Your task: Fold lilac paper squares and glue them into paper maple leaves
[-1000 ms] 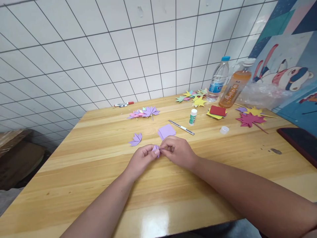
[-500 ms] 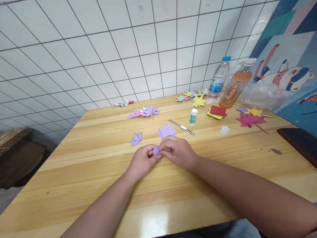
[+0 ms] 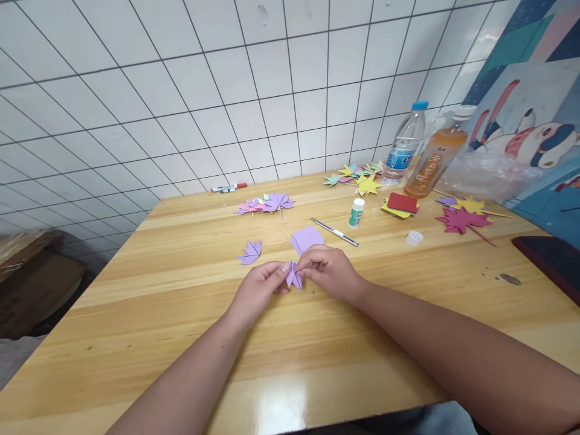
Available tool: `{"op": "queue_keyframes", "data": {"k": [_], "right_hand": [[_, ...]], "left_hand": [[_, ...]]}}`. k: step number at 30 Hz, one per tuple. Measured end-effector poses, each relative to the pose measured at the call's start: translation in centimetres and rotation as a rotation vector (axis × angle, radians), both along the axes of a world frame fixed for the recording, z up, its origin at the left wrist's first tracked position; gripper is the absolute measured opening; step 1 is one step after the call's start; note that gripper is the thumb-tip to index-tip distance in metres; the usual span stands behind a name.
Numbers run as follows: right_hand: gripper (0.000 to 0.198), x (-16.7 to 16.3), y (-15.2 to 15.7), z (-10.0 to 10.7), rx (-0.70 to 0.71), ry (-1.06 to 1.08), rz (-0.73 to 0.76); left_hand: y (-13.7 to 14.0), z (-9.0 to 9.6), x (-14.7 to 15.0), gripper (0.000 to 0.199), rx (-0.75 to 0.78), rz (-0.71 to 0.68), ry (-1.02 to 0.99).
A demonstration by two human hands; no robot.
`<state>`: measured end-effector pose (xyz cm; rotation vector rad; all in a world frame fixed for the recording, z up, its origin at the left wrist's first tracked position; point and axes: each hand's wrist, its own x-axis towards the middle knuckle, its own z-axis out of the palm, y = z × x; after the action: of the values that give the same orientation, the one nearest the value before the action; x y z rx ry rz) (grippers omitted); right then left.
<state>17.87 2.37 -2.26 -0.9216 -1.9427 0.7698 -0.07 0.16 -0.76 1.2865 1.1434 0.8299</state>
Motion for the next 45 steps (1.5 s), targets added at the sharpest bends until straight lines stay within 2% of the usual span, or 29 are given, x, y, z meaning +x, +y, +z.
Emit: {"op": "queue_keyframes", "data": {"k": [6,12,15,19,22,24,26,31,37,40,43,45], "right_hand": [[0.004,-0.06,-0.18,0.07,-0.060,0.005,0.011],[0.005,-0.01,-0.32,0.11,0.029,-0.015,0.092],[0.005,-0.17,-0.35,0.20,0.025,0.038,0.113],[0.006,-0.21,-0.20,0.15,-0.115,0.113,0.112],[0.013,0.06,-0.04,0.12,-0.289,0.102,0.151],[0.019,0.20,0.03,0.16,-0.430,0.111,0.121],[0.018,0.19,0.05,0.22,-0.507,0.096,0.057],[0.023,-0.34,0.03,0.08,-0.494,-0.011,0.054],[0.029,-0.31,0.33,0.12,-0.589,0.117,0.081],[0.026,-0.23,0.34,0.23,-0.590,0.130,0.090],[0.020,-0.25,0.20,0.24,-0.537,0.083,0.091],[0.017,-0.29,0.11,0.17,-0.499,0.052,0.078]], "left_hand": [[0.10,-0.02,0.25,0.029,-0.036,0.073,-0.051],[0.15,-0.17,0.06,0.029,-0.028,0.067,-0.049],[0.12,-0.04,0.10,0.026,0.003,0.079,-0.026],[0.20,0.05,0.18,0.026,0.044,0.104,-0.006],[0.21,-0.06,0.07,0.028,0.095,0.128,0.084],[0.07,-0.17,0.00,0.028,0.142,0.157,0.163],[-0.17,-0.25,0.02,0.027,0.194,0.171,0.225],[-0.72,-0.17,0.36,0.023,0.278,0.190,0.272],[-0.59,-0.01,0.43,0.021,0.304,0.211,0.258],[-0.47,-0.15,0.34,0.019,0.297,0.149,0.230],[-0.40,-0.38,0.24,0.018,0.268,0.064,0.209],[-0.36,-0.49,0.22,0.018,0.266,0.060,0.227]]}}
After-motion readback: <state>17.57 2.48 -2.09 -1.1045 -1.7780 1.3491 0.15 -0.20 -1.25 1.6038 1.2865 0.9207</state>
